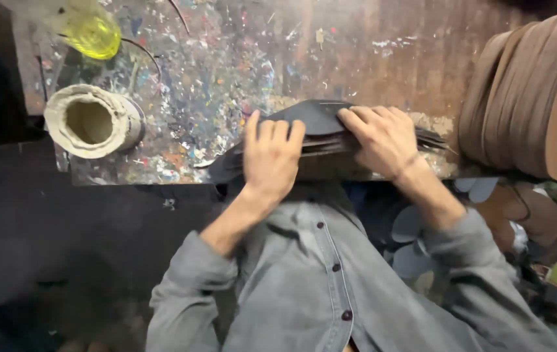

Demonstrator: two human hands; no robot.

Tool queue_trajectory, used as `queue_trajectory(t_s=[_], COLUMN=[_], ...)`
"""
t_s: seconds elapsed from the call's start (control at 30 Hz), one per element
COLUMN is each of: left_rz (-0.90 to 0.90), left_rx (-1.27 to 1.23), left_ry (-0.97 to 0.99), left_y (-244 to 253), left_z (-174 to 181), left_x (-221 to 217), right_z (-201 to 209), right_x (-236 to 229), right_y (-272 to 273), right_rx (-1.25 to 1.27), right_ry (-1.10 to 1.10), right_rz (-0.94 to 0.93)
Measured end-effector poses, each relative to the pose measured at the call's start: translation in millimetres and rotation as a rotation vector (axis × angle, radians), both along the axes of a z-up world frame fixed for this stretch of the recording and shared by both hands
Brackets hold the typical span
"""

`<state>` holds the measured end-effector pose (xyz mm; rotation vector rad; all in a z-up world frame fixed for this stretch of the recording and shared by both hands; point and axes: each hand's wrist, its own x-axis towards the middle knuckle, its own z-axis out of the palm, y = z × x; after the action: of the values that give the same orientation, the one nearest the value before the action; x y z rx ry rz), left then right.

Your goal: The person picks up stacks of brown and black shoe insoles from a table and repeatedly flips them over to align them. They handle the insoles by hand, moving them between piles and adjusting their orientation.

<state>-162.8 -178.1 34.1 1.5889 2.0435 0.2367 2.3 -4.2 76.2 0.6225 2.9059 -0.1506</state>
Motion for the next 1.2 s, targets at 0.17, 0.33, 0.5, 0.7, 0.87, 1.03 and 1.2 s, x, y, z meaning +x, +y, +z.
queue_trajectory(t_s=[0.17,0.33,0.5,0.7,0.87,1.03,1.2], left_rz=[0.303,0.304,0.034,0.203,0.222,0.466,0.589], left_rx=[0.563,0.62,0.486,0.21,0.671,0.933,0.982], left_ry=[0.371,0.564,0.228,-0.211,-1.319,-0.616,-0.669], left_y=[-27,20,67,66,54,-10,-52], left_z=[-38,-24,-43,38,-9,-86,-132], left_x=[-1,20,20,-26,0,-33,-35], right_z=[37,-31,-23,-8,-24,37,-34], right_x=[-16,3,16,60,65,15,13], right_y=[-28,-6,7,-4,0,-3,-5], right_rx=[0.347,-0.001,0.062,0.202,-0.088,-0.275,-0.205], right_ry=[0.441,0.105,0.274,1.008,0.797,0.578,0.198], right_rz=[0.042,0.072,0.244,-0.253,-0.276,-0.104,0.008])
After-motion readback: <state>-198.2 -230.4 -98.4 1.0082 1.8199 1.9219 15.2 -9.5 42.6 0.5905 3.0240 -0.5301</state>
